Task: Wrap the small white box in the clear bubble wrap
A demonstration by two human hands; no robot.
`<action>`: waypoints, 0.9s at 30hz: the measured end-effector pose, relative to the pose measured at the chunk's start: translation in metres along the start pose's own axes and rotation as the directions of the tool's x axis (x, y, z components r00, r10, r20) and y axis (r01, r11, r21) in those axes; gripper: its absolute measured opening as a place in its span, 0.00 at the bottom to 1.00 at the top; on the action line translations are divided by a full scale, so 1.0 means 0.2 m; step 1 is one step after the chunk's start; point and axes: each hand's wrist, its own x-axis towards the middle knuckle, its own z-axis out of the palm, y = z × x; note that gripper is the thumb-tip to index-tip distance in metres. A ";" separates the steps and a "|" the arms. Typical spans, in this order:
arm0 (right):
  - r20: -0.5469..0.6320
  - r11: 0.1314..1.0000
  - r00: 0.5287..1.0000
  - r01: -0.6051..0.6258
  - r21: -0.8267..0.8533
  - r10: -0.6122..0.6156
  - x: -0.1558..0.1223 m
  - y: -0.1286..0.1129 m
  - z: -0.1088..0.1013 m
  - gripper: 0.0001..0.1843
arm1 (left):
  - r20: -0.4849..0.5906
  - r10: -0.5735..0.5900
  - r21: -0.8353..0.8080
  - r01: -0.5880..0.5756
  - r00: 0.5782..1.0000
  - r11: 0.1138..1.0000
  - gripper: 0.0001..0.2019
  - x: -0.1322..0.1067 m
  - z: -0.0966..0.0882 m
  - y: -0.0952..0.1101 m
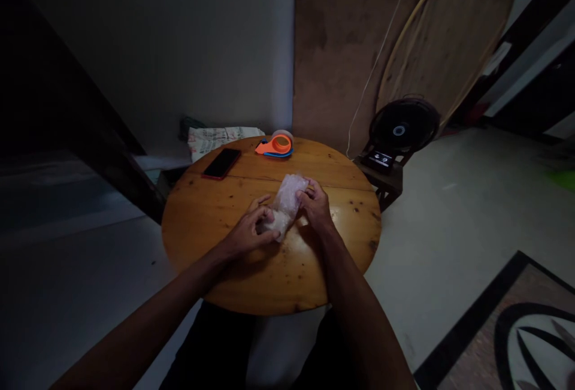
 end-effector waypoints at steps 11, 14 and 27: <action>-0.013 0.991 0.999 -0.037 0.132 0.039 0.00 0.02 0.02 0.25 | 0.114 -0.263 -0.481 0.285 0.958 0.829 0.10 0.04 -0.03 0.04; -0.050 0.997 0.998 -0.034 0.064 0.037 0.00 0.03 0.01 0.26 | 0.089 -0.322 -0.519 0.320 0.942 0.793 0.13 0.05 -0.01 0.01; 0.174 0.989 0.985 0.028 -0.147 -0.002 -0.07 -0.07 0.08 0.13 | 0.006 -0.305 -0.575 0.253 0.952 0.778 0.33 0.07 0.00 -0.04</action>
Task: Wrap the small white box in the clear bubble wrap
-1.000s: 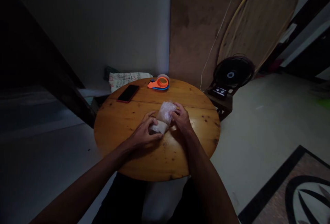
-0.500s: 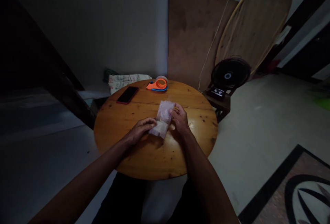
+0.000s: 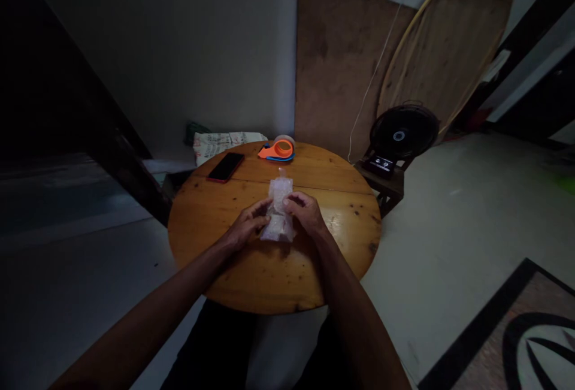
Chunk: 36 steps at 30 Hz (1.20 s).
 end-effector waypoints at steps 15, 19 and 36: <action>-0.082 0.969 0.994 0.045 -0.243 -0.066 0.04 0.13 0.00 0.08 | -0.039 -0.018 -0.031 0.016 0.999 0.999 0.32 -0.01 0.00 0.02; -0.164 0.984 0.984 0.046 -0.174 -0.075 0.04 0.11 -0.02 0.07 | -0.084 -0.002 -0.069 -0.004 0.996 0.998 0.31 0.00 0.00 0.01; -0.347 0.979 0.936 -0.009 -0.205 -0.064 0.05 0.17 -0.07 0.11 | -0.246 0.041 -0.065 -0.059 0.968 0.996 0.29 0.03 -0.04 -0.02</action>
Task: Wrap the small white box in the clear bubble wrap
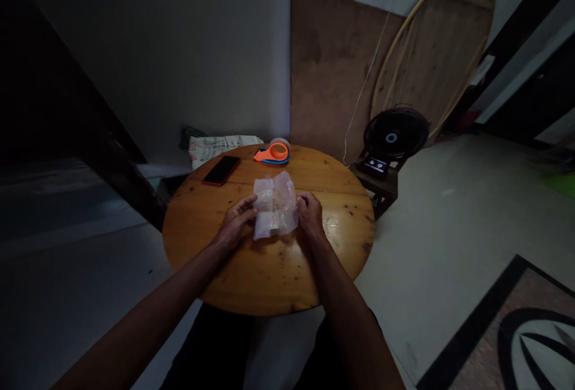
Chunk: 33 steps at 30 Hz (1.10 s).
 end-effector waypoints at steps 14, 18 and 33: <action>0.086 0.978 0.995 0.070 -0.197 -0.054 -0.01 -0.04 0.01 0.18 | 0.011 0.051 -0.001 -0.051 0.999 0.999 0.32 0.02 0.01 -0.05; 0.098 0.987 0.995 0.032 -0.158 -0.017 0.00 -0.01 0.01 0.14 | 0.027 0.114 0.183 -0.117 0.993 0.976 0.32 0.01 0.01 -0.07; 0.139 0.968 0.989 0.079 -0.238 -0.047 0.01 0.01 0.00 0.13 | 0.062 0.266 0.496 -0.261 0.962 0.828 0.18 0.02 -0.02 -0.09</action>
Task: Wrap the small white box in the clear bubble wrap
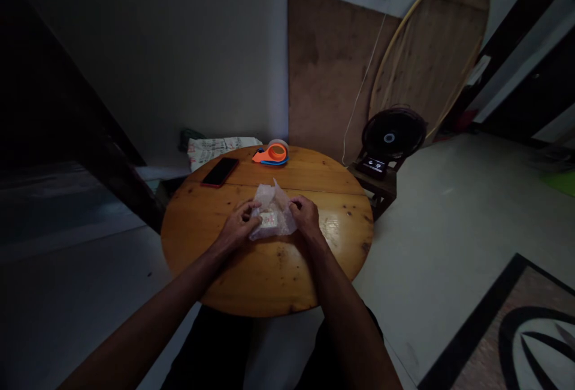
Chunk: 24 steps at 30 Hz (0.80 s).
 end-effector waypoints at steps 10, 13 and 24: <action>-0.033 1.000 0.999 0.006 -0.025 -0.006 0.00 0.00 -0.01 0.13 | -0.173 -0.114 -0.036 0.109 0.978 0.993 0.07 0.06 -0.06 -0.02; -0.079 0.996 0.996 -0.050 -0.078 0.044 0.00 0.01 -0.01 0.14 | -0.214 -0.202 -0.178 0.165 0.956 0.970 0.10 0.06 -0.08 -0.03; -0.149 0.944 0.980 -0.170 -0.284 0.132 -0.01 -0.04 -0.05 0.18 | -0.284 -0.402 -0.477 0.236 0.870 0.847 0.14 0.10 -0.09 -0.08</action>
